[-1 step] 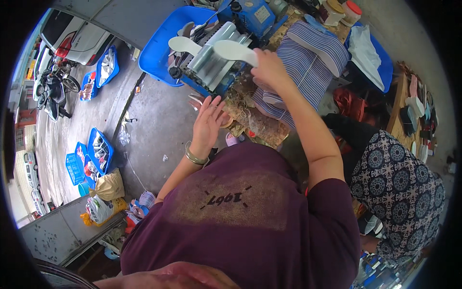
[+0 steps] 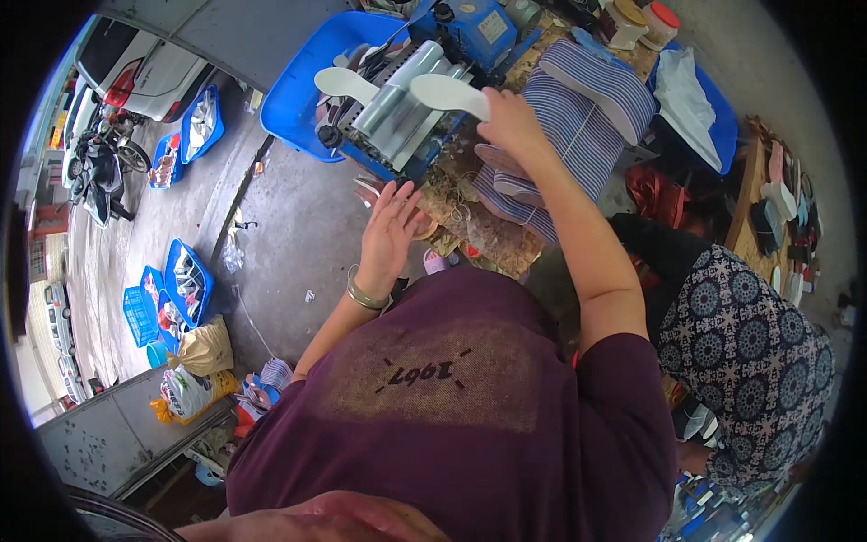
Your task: The person assembles slipper soles by hand, picking up white insoles and striped fabric uppers. They place the insole into a blue press machine and then press the fabric upper onto it. The finished slipper is placed into a blue bin. The process is repeated for multiple units.
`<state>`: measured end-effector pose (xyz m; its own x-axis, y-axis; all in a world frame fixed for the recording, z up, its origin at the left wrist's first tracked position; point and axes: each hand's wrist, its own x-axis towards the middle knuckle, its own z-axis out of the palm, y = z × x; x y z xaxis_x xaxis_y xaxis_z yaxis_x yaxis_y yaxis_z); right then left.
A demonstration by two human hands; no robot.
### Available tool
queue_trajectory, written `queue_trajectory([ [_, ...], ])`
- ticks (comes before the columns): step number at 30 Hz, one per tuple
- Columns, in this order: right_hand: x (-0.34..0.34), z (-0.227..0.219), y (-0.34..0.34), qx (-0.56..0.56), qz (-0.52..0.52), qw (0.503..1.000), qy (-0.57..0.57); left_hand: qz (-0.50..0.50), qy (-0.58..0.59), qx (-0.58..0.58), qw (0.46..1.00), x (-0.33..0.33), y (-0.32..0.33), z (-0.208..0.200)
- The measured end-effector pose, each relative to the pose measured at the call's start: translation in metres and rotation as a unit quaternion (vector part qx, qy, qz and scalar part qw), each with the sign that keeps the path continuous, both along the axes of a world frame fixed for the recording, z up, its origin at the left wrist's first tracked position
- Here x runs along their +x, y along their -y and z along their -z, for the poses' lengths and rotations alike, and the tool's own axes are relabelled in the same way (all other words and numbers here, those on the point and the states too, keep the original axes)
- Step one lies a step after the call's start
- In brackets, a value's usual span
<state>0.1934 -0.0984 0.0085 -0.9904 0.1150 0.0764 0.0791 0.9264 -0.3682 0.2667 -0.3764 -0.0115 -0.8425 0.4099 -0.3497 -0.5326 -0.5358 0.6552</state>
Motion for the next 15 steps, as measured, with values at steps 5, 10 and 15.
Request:
queue_trajectory([
  [5, -0.023, 0.017, -0.022, 0.049, 0.024, 0.997, 0.047, -0.008, 0.014, -0.023, 1.000, 0.002, 0.009, 0.001],
  [10, -0.033, 0.022, -0.019, 0.051, 0.020, 0.996, 0.066, -0.027, 0.030, -0.021, 0.999, 0.006, 0.013, -0.003],
  [15, -0.044, 0.028, -0.013, 0.062, 0.032, 0.993, 0.091, -0.039, 0.043, -0.015, 0.998, 0.011, 0.018, -0.004],
])
